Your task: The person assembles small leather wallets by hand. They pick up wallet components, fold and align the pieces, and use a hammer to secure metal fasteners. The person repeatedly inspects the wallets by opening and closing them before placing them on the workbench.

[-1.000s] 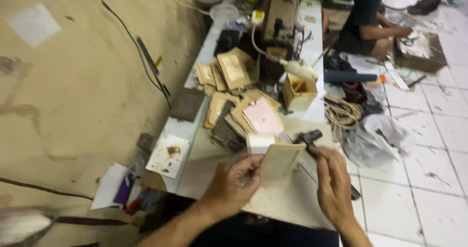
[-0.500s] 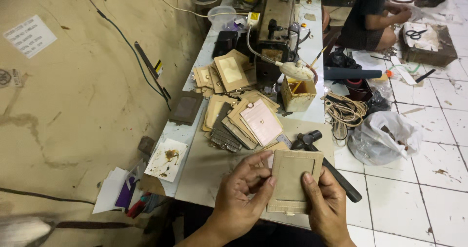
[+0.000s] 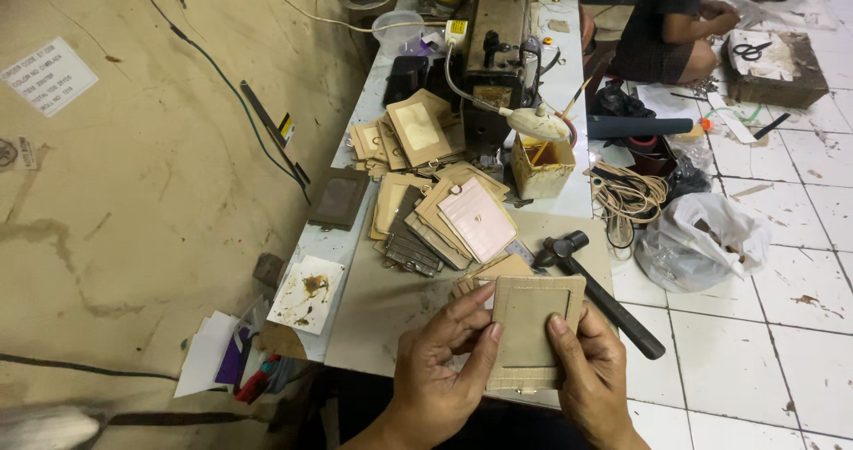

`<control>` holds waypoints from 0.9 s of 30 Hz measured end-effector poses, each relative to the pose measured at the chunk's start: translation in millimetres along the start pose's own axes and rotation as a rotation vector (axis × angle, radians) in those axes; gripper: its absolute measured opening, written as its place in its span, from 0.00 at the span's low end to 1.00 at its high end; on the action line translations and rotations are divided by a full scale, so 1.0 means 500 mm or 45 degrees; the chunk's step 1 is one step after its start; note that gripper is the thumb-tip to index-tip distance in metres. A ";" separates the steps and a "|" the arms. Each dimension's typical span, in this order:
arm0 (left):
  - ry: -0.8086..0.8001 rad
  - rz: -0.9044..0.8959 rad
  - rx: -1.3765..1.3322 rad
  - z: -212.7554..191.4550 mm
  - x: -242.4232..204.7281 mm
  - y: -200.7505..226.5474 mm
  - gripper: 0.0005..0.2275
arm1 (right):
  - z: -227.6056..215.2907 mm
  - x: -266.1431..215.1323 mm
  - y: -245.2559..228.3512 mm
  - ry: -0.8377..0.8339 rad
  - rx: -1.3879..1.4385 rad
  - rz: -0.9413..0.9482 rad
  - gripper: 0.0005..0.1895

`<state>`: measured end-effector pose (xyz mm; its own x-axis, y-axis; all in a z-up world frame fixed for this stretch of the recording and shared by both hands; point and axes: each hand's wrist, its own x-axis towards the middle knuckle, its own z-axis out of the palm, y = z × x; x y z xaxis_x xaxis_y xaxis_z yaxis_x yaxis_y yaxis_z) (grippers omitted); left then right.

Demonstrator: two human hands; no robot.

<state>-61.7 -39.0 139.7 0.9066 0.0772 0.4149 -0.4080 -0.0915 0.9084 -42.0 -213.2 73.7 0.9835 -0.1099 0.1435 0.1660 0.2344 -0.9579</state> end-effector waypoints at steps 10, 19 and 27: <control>-0.006 0.024 0.047 -0.022 -0.002 -0.001 0.17 | 0.011 -0.006 0.000 -0.035 0.039 0.084 0.17; -0.106 -0.114 -0.098 -0.028 -0.001 -0.001 0.20 | 0.005 -0.002 0.005 -0.068 0.011 0.042 0.12; -0.159 -0.154 -0.072 -0.035 0.014 0.009 0.20 | 0.013 0.003 -0.012 -0.121 -0.143 -0.016 0.11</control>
<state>-59.1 -21.7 147.6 0.9544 -0.0398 0.2960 -0.2973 -0.0330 0.9542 -41.3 -208.7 81.4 0.9846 -0.0188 0.1736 0.1746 0.1233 -0.9769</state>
